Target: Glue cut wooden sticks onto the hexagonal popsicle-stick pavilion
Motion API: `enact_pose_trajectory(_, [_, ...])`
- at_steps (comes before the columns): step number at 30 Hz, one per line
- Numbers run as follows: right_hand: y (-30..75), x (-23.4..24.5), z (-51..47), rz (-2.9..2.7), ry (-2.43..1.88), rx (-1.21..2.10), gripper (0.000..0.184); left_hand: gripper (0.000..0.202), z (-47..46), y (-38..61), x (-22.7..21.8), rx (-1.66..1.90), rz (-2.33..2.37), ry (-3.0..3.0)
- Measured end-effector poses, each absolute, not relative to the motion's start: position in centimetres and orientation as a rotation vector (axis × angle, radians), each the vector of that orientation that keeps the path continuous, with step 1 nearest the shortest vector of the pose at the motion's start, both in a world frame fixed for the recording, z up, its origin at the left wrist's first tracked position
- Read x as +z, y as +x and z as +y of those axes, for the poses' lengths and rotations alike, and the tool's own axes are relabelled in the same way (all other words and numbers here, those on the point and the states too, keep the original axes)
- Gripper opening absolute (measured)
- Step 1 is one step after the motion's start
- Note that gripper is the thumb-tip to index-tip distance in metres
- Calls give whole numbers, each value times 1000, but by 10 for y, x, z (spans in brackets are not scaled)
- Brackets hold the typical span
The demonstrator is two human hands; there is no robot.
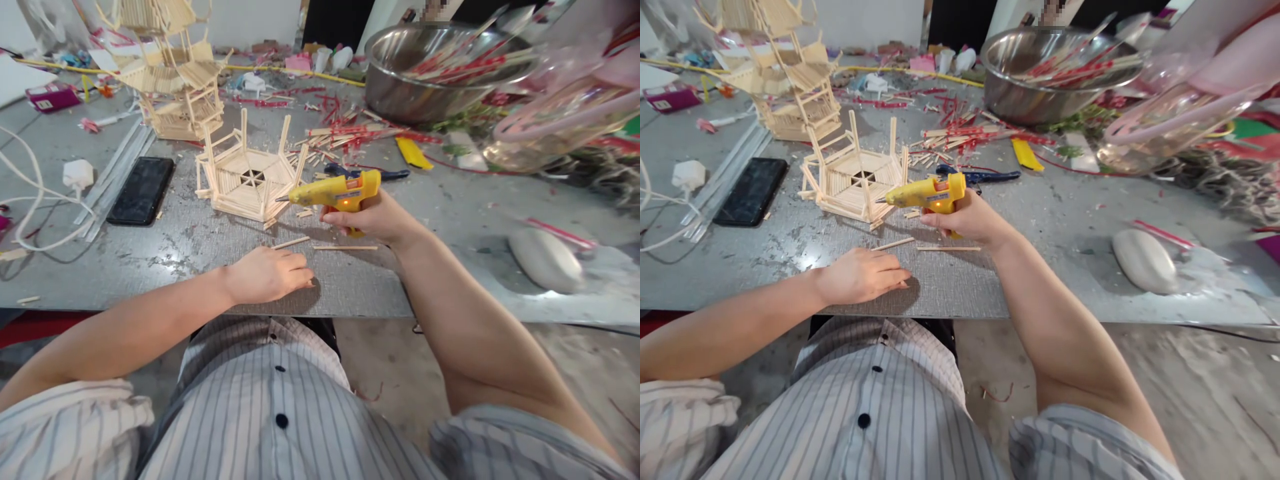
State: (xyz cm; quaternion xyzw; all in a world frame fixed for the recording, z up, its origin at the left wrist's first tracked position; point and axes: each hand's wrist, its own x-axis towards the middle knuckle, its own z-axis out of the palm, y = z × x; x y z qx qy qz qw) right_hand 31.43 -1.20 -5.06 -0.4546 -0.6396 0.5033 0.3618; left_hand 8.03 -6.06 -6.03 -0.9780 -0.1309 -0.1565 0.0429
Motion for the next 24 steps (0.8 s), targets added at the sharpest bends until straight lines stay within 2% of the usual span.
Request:
enact_pose_trajectory(5, [312,-58,-10,-1825,-1077,1165,43,32,-60,80,-62,-533,-333,-2940])
enact_pose_trajectory(11, [306,-61,-14,-1904,-1056,1030,42,35,-61,82,-61,-488,-348,-2959])
enact_pose_trajectory(14, [307,-58,-16,-2055,-1120,799,37,35,-61,82,-60,-437,-371,-2977])
enact_pose_trajectory(18, [307,-56,-15,-2257,-1129,461,44,36,-61,82,-59,-370,-386,-2995])
enact_pose_trajectory(24, [303,-54,-16,-2334,-1164,368,41,36,-62,83,-59,-430,-382,-2986])
